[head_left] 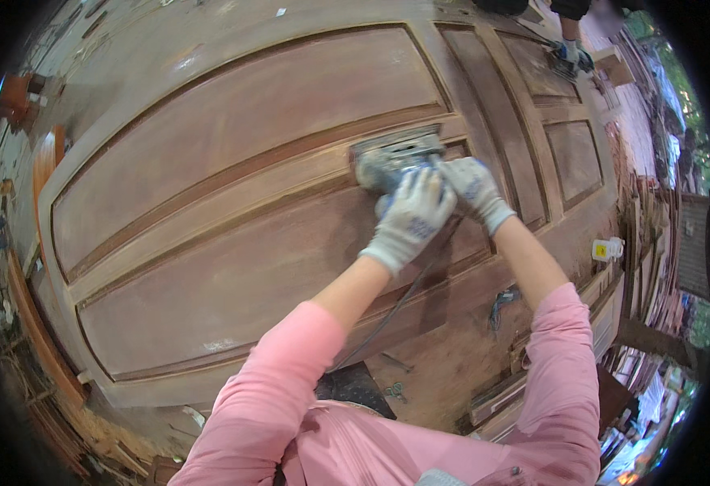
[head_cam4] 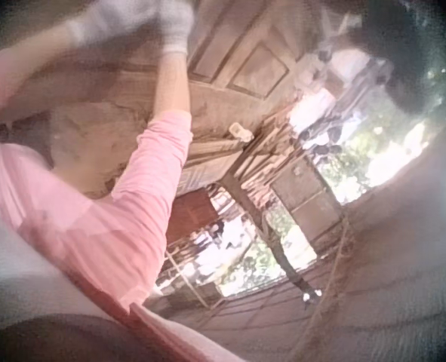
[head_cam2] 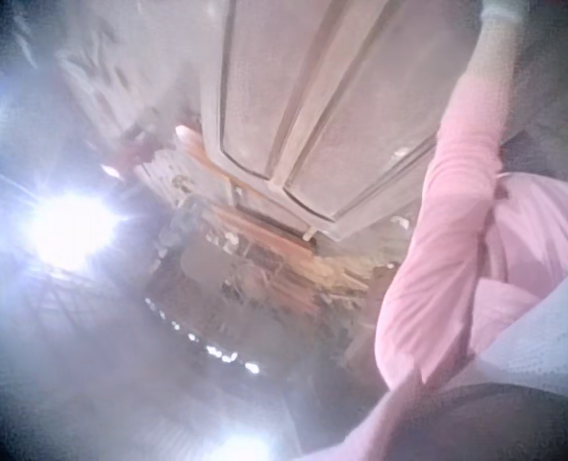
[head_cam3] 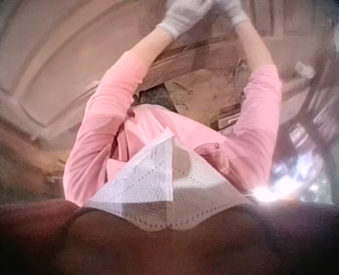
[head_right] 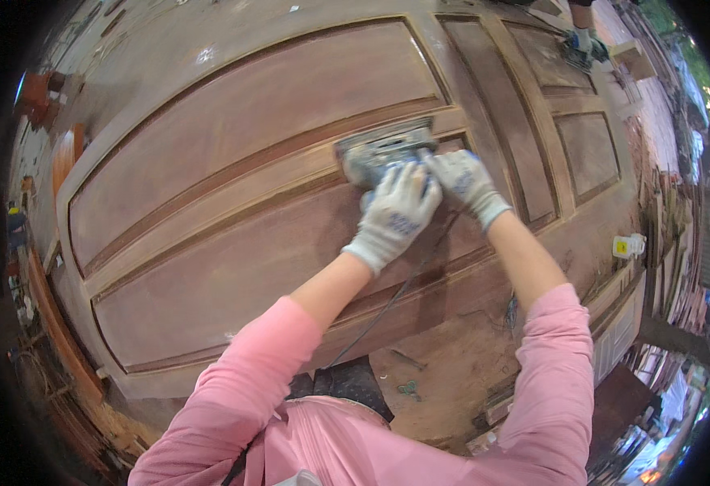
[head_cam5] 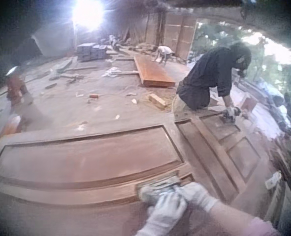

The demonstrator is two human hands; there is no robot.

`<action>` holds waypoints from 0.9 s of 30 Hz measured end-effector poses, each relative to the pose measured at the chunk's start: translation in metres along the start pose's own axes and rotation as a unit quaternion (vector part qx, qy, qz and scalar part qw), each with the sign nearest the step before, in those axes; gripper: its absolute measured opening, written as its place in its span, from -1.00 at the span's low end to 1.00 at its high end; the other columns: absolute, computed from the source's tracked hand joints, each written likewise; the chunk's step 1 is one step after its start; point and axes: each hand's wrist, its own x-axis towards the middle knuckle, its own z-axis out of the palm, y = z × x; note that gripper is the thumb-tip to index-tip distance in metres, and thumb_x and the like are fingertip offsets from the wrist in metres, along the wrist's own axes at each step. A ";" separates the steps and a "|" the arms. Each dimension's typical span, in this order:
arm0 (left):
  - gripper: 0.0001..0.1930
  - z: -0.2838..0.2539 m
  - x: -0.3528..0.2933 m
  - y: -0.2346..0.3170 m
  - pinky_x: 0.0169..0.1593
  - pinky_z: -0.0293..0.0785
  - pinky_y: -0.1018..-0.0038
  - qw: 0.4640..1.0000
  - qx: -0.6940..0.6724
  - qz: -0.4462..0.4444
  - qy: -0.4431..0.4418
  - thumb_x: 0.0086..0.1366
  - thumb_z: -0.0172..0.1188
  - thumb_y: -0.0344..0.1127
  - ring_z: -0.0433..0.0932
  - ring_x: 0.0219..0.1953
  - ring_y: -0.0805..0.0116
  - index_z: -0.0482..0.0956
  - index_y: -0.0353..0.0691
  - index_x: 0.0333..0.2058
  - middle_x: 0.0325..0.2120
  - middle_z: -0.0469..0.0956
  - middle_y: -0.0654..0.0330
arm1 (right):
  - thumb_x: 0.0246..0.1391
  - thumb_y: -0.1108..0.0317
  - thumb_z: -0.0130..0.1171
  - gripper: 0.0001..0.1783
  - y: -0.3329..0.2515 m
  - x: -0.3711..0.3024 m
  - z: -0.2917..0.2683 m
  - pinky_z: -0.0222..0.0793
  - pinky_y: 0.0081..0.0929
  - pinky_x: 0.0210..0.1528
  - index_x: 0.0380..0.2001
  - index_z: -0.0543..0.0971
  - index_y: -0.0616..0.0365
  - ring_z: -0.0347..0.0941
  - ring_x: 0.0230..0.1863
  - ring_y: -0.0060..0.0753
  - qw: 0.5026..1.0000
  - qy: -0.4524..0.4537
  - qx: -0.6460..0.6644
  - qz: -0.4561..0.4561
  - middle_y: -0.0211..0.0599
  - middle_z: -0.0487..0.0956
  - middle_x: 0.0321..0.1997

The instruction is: The person sands a wooden door with a sanding block, then uses a power drill with a brush attachment to clean the surface. The person applies a liquid filler from a squeeze bottle into the door's grooves and continues brushing the surface.

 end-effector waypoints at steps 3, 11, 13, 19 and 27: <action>-0.71 0.035 0.028 0.016 0.23 0.49 0.01 1.000 -0.003 0.000 0.015 0.24 0.16 -0.26 0.55 0.14 -0.03 0.53 -0.20 -0.08 -0.01 0.55 -0.08 | 0.10 0.26 0.15 -0.49 0.038 -0.019 -0.005 0.47 -0.35 -0.11 0.13 0.52 0.15 0.56 -0.24 -0.36 1.000 0.007 -0.018 -0.005 -0.36 0.58 -0.28; -0.76 0.017 0.009 0.000 0.20 0.50 -0.06 1.000 -0.008 0.002 0.015 0.25 0.17 -0.25 0.54 0.16 -0.04 0.53 -0.17 -0.13 -0.04 0.54 -0.06 | 0.10 0.23 0.16 -0.37 0.010 -0.011 -0.001 0.45 -0.37 -0.04 0.26 0.44 0.16 0.55 -0.17 -0.36 0.999 -0.031 -0.039 0.022 -0.35 0.59 -0.21; -0.68 -0.006 -0.013 -0.018 0.23 0.47 -0.09 1.000 -0.007 -0.001 0.012 0.20 0.27 -0.19 0.52 0.18 -0.07 0.54 -0.18 -0.10 0.00 0.54 -0.08 | 0.10 0.19 0.18 -0.35 -0.018 0.008 -0.001 0.46 -0.35 -0.06 0.28 0.44 0.12 0.56 -0.18 -0.35 0.998 -0.032 -0.048 0.016 -0.33 0.62 -0.18; -0.41 -0.119 -0.105 -0.089 0.34 0.36 -0.06 0.997 -0.030 -0.038 -0.066 0.01 0.49 -0.10 0.47 0.23 -0.12 0.56 -0.21 0.01 0.09 0.52 -0.08 | 0.15 0.24 0.08 -0.49 -0.149 0.103 -0.017 0.49 -0.36 -0.25 0.17 0.53 0.12 0.59 -0.34 -0.39 0.999 0.009 -0.036 -0.026 -0.41 0.65 -0.29; -0.28 -0.271 -0.223 -0.185 0.29 0.41 0.00 0.988 0.019 -0.121 -0.089 -0.07 0.54 -0.08 0.48 0.22 -0.12 0.53 -0.17 0.09 0.13 0.52 -0.03 | 0.23 0.26 0.05 -0.70 -0.329 0.236 -0.040 0.52 -0.30 -0.31 -0.01 0.54 0.07 0.66 -0.31 -0.32 0.995 0.034 0.083 -0.047 -0.35 0.65 -0.28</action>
